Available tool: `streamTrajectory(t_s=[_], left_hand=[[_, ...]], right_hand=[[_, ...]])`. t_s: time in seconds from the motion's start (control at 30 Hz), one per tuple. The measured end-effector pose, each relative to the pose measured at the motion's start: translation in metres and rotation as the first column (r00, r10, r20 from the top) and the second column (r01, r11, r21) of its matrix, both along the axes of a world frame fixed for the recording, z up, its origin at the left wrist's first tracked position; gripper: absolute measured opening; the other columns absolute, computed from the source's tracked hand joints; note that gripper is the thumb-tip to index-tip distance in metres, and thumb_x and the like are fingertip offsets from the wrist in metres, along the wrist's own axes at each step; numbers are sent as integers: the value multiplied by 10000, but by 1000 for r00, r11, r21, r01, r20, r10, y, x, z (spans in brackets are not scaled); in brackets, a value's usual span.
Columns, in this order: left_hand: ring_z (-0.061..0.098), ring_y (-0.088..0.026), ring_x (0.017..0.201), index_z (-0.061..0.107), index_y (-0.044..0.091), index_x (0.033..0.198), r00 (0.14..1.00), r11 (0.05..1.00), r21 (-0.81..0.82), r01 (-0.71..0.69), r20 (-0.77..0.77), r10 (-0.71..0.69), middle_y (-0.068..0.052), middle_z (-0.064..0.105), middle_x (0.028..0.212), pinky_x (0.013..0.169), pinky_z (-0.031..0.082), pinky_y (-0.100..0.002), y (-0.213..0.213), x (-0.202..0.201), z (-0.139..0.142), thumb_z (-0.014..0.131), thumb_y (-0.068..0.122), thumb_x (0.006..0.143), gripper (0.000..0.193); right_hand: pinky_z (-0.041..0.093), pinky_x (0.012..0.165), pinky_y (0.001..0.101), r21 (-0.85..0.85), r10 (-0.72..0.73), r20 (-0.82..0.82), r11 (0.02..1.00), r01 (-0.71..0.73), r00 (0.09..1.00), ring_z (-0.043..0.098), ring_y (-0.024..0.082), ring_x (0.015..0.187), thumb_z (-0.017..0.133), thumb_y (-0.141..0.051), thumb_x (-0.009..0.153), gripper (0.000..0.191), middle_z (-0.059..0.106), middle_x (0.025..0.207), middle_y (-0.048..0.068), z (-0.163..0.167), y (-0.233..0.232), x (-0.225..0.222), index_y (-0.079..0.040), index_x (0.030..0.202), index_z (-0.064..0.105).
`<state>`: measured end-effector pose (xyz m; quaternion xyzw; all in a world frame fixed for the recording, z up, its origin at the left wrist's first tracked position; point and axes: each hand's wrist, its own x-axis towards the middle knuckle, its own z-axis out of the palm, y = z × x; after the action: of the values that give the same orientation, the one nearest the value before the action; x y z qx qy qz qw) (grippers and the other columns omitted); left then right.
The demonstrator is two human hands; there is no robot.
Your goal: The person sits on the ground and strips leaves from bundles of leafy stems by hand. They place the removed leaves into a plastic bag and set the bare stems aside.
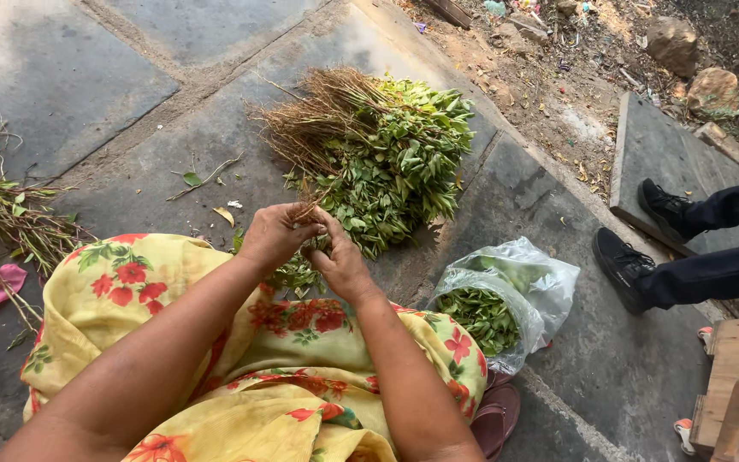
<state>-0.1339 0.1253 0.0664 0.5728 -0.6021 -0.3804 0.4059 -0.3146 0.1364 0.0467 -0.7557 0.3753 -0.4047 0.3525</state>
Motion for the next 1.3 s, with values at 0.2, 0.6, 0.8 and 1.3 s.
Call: streamTrajectory(t_s=[0.2, 0.6, 0.8, 1.3], left_hand=[[707, -321, 885, 758, 208, 1005, 927, 992, -28, 124, 360, -106, -99, 737, 944, 753, 555, -442, -18, -23, 41, 732, 338, 884, 179], [684, -339, 923, 731, 201, 1038, 842, 957, -165, 237, 526, -117, -98, 708, 945, 757, 548, -480, -20, -58, 40, 711, 390, 923, 222], [704, -118, 744, 803, 205, 976, 974, 979, -12, -201, 107, 201, 20, 784, 929, 676, 567, -349, -29, -37, 84, 743, 306, 944, 121], [687, -51, 812, 783, 73, 1026, 915, 993, -92, 77, -390, -107, 7, 774, 913, 753, 567, -254, -11, -25, 104, 786, 131, 904, 135]], right_hand=[[556, 763, 401, 318, -46, -120, 944, 82, 992, 643, 250, 824, 637, -151, 1003, 211, 721, 942, 119, 15, -14, -17, -64, 1190, 680], [481, 651, 395, 405, -51, -178, 906, 120, 983, 559, 255, 656, 559, -213, 1060, 198, 622, 808, 143, 32, 10, -42, -23, 1025, 605], [441, 600, 294, 346, -65, 111, 938, 23, 992, 487, 102, 656, 559, -171, 1089, 194, 550, 743, 42, 30, 54, -48, -25, 968, 599], [472, 752, 189, 439, -144, 665, 869, -227, 732, 576, 53, 817, 638, -87, 966, 318, 677, 975, -5, 7, 32, -70, -12, 1251, 759]])
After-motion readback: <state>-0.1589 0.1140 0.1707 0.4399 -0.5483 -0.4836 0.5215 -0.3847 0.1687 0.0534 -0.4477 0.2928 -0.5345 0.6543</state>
